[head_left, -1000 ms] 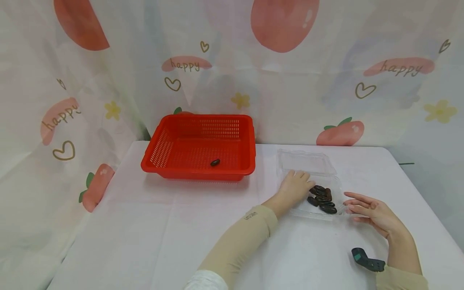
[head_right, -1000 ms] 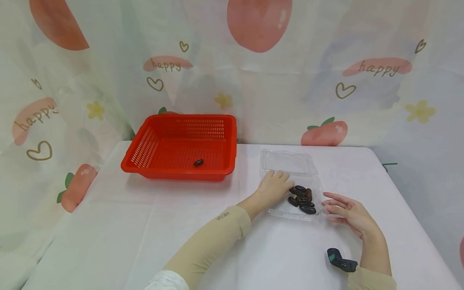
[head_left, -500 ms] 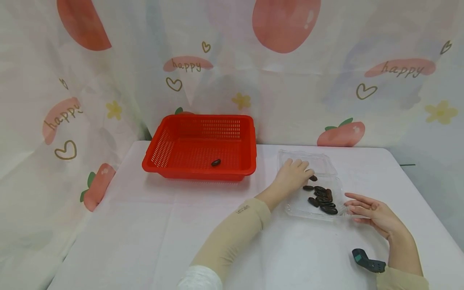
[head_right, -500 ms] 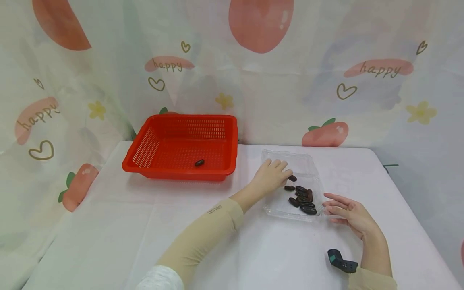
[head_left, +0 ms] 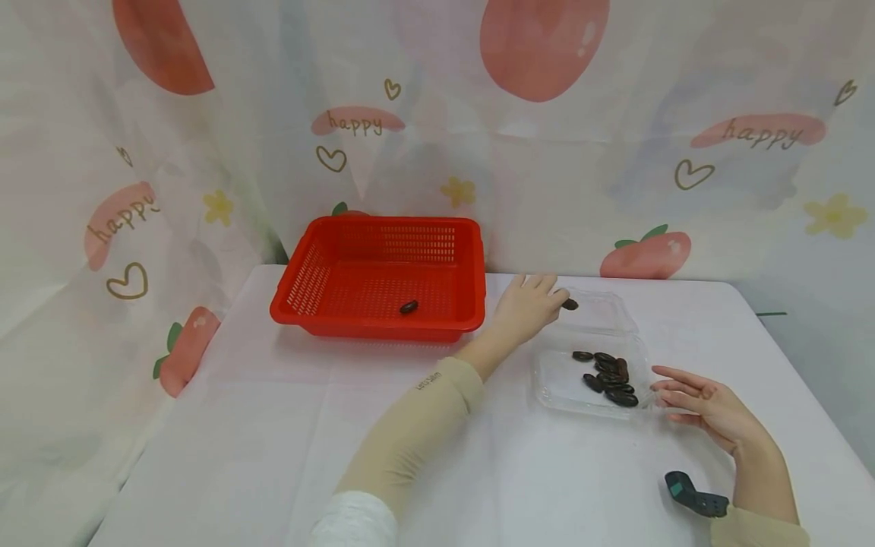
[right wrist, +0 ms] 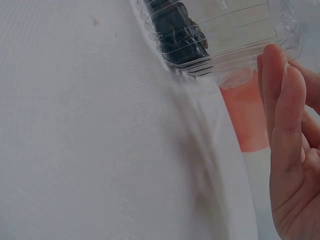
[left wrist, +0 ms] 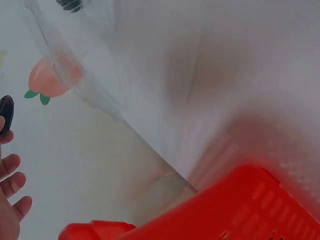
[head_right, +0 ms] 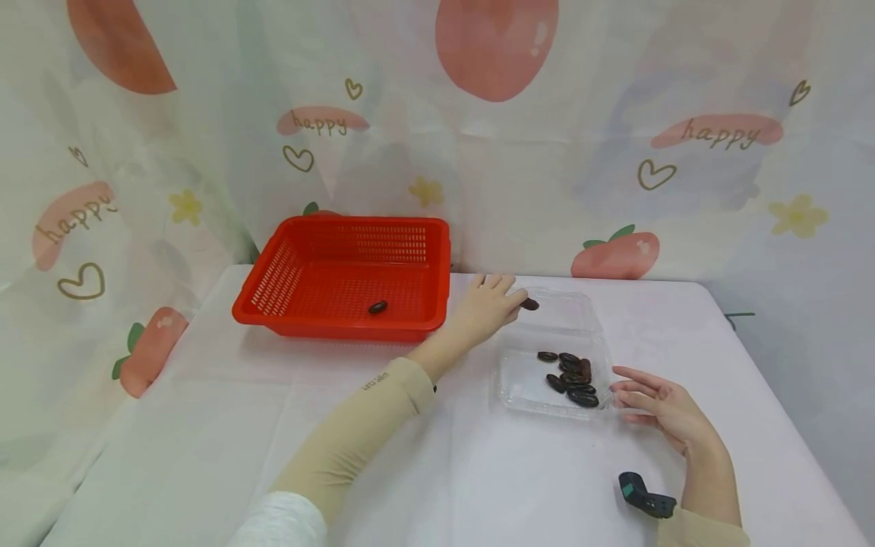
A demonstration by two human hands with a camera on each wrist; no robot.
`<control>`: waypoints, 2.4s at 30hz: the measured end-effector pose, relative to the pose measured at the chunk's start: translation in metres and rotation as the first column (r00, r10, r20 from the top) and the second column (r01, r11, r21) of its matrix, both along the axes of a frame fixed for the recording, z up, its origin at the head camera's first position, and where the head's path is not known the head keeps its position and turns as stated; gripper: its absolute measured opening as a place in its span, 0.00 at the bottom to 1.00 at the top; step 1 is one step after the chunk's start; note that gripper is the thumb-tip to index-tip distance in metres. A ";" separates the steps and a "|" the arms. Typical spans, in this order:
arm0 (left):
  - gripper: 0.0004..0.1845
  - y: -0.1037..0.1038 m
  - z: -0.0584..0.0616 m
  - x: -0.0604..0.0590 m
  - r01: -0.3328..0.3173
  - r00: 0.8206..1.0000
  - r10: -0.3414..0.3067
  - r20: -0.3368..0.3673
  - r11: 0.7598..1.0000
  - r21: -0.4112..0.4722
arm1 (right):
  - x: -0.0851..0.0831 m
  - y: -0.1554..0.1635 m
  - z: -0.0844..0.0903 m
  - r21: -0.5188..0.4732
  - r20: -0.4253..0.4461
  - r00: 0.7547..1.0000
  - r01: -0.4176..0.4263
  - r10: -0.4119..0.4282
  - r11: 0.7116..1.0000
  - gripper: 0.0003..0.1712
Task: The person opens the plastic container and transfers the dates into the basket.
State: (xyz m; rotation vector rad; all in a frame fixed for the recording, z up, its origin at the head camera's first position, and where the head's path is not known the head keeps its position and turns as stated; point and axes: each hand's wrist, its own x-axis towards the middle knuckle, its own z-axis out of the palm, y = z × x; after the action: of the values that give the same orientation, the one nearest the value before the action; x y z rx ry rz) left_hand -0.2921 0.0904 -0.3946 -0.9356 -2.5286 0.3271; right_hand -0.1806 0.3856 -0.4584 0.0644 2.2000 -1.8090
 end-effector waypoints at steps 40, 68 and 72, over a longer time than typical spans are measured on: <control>0.13 -0.143 -0.008 -0.051 -0.341 0.934 0.309 0.180 0.922 0.185 | 0.000 0.002 -0.004 -0.024 -0.006 1.000 0.002 -0.002 1.000 0.20; 0.18 -0.150 -0.020 -0.063 -0.409 0.855 0.385 0.347 0.912 -0.004 | 0.000 0.001 -0.001 0.004 -0.005 1.000 0.005 -0.005 1.000 0.20; 0.18 -0.149 -0.020 -0.063 -0.413 0.847 0.384 0.368 0.911 -0.001 | 0.000 0.001 -0.001 0.002 -0.010 1.000 0.002 -0.002 1.000 0.20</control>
State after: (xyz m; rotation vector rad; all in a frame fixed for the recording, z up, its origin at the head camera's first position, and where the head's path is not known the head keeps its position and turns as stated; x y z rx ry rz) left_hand -0.3556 -0.0589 -0.4143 -0.4566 -3.0522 0.1849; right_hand -0.1804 0.3870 -0.4598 0.0584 2.2095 -1.8124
